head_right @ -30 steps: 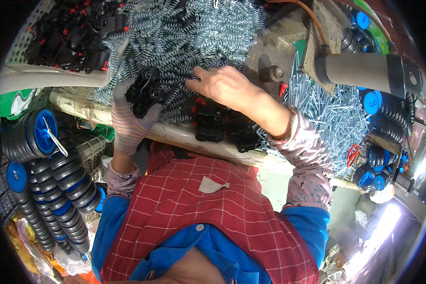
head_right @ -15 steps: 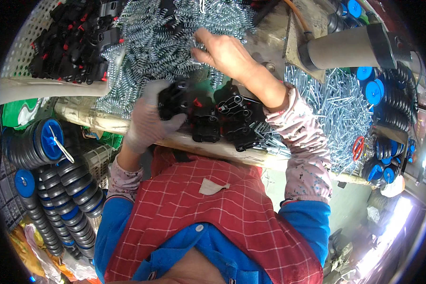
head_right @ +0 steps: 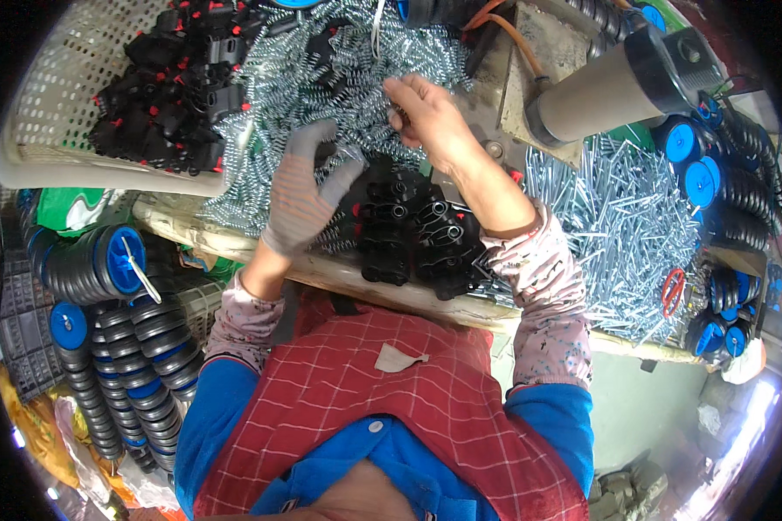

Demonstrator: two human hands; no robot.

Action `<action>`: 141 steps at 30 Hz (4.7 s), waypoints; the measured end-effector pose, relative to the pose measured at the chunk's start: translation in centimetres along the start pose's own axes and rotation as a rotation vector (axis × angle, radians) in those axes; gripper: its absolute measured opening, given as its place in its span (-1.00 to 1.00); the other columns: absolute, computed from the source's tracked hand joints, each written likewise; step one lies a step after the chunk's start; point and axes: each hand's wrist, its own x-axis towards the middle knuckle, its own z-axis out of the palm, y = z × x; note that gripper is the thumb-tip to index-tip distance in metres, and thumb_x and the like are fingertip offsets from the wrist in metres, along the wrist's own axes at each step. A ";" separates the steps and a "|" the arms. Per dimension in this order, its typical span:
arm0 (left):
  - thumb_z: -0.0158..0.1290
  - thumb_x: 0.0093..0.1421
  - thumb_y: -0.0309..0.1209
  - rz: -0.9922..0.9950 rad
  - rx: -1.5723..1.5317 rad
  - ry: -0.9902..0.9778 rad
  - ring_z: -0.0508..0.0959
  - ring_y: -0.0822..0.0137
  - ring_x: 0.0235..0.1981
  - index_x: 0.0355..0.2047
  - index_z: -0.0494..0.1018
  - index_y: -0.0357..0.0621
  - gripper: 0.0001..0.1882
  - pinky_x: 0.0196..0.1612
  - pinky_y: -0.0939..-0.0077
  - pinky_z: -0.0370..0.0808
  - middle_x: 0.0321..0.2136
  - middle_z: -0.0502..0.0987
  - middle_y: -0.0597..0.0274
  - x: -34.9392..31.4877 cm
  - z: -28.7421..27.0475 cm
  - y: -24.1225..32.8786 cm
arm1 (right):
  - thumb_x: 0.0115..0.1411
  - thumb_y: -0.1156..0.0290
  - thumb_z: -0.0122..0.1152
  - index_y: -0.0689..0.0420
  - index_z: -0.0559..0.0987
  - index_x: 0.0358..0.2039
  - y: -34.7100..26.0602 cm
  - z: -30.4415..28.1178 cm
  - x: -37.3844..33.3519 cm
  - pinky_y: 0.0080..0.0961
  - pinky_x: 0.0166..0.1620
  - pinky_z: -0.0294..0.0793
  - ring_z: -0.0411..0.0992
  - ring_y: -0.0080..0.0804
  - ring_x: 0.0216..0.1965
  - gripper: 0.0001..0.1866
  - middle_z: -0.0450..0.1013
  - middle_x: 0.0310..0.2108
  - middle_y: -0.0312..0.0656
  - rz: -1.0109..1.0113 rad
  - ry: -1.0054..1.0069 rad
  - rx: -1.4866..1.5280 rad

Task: The person repeatedly picks up black plastic components and metal springs, inserts the springs into the components, and places the assembled units into a white basket. The person also handles blue plastic caps and stacks them on the workbench.

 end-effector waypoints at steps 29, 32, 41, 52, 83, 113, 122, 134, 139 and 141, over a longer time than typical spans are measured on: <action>0.10 0.26 -0.43 0.166 -0.103 -0.178 0.61 0.06 -0.20 -0.09 0.52 -0.18 -0.78 -0.09 0.31 0.52 -0.26 0.60 0.01 10.4 0.5 -0.7 | 0.23 0.24 0.30 0.24 0.62 -0.20 1.1 -3.4 3.3 -0.55 -0.39 0.34 0.31 -0.68 -0.46 -0.70 0.52 -0.46 -0.36 -0.399 -0.168 -0.628; 0.12 0.24 -0.46 0.055 -0.257 -0.261 0.62 0.29 -0.27 -0.19 0.56 -0.24 -0.84 -0.15 0.44 0.52 -0.33 0.60 0.11 8.1 0.0 0.4 | 0.28 0.23 0.25 0.23 0.62 -0.25 -1.3 -3.1 -1.1 -0.56 -0.43 0.31 0.31 -0.66 -0.51 -0.72 0.49 -0.51 -0.36 -0.174 -0.408 -0.498; 0.24 0.19 -0.32 0.185 -0.119 -0.164 0.61 0.15 -0.37 -0.25 0.58 -0.18 -0.79 -0.28 0.40 0.51 -0.40 0.59 0.13 0.6 3.8 6.7 | 0.36 0.30 0.16 0.25 0.60 -0.14 1.5 -5.8 -11.3 -0.73 -0.59 0.19 0.25 -0.75 -0.66 -0.74 0.45 -0.55 -0.40 -0.116 -0.103 -0.161; 0.08 0.19 -0.44 -0.165 1.042 -0.277 0.61 -0.10 -0.15 0.04 0.40 -0.01 -0.62 -0.11 0.13 0.58 -0.03 0.54 0.00 9.9 -6.0 -1.1 | 0.41 0.37 0.05 0.11 0.48 -0.09 4.4 -12.6 -16.1 -0.79 -0.65 0.03 0.14 -0.81 -0.71 -0.86 0.46 -0.54 -0.34 -0.149 0.249 -0.007; 0.28 0.05 -0.50 0.049 0.177 -0.022 0.58 -0.13 -0.19 -0.05 0.41 -0.10 -0.55 -0.18 0.17 0.56 -0.09 0.50 -0.08 -6.8 2.2 -2.9 | 0.19 0.37 0.32 0.16 0.57 -0.13 2.3 -0.2 -7.1 -0.26 -0.26 0.51 0.53 0.03 -0.26 -0.74 0.55 -0.27 -0.06 -0.650 -0.149 -0.972; 0.39 -0.11 -0.15 -0.706 0.950 0.171 0.53 0.01 0.11 0.11 0.42 -0.18 -0.23 0.18 0.22 0.46 0.02 0.54 -0.16 17.8 -14.2 -13.1 | 0.35 0.39 0.13 0.32 0.50 0.08 3.9 -12.6 -14.4 -0.42 -0.05 0.47 0.55 -0.25 -0.17 -0.64 0.57 -0.13 0.06 -0.241 0.206 -0.705; 0.35 -0.02 -0.26 -0.370 0.914 -0.631 0.45 -0.07 0.15 0.24 0.36 0.03 -0.23 0.19 0.20 0.44 0.15 0.39 -0.13 18.4 -13.2 -8.4 | 0.31 0.46 0.15 0.30 0.52 0.04 3.7 -12.0 -14.5 -0.29 0.01 0.49 0.53 0.09 -0.02 -0.68 0.54 -0.05 0.13 -0.253 0.147 -0.830; 0.26 0.06 -0.07 -0.262 1.050 -0.035 0.50 -0.08 0.07 0.16 0.31 -0.16 -0.27 0.10 0.10 0.48 0.07 0.46 -0.10 14.6 -5.3 -11.0 | 0.30 0.46 0.15 0.30 0.53 0.05 3.1 -11.4 -14.6 -0.31 0.04 0.46 0.54 0.02 -0.01 -0.67 0.55 -0.06 0.12 -0.233 0.144 -0.823; 0.21 0.10 -0.11 -0.230 0.872 0.194 0.62 0.09 -0.11 -0.05 0.48 -0.21 -0.49 -0.01 0.17 0.54 -0.19 0.61 -0.06 17.0 -8.6 -9.9 | 0.29 0.49 0.16 0.30 0.53 0.05 3.9 -12.2 -14.5 -0.32 0.03 0.47 0.54 0.01 -0.02 -0.68 0.55 -0.06 0.12 -0.297 0.170 -0.841; 0.21 0.10 -0.09 -0.384 0.586 0.087 0.64 0.20 -0.15 -0.10 0.53 -0.26 -0.49 -0.02 0.24 0.53 -0.23 0.63 -0.04 18.1 -12.6 -9.7 | 0.29 0.50 0.16 0.30 0.53 0.04 4.1 -12.2 -14.5 -0.33 0.02 0.48 0.55 0.01 -0.02 -0.68 0.55 -0.07 0.12 -0.287 0.174 -0.834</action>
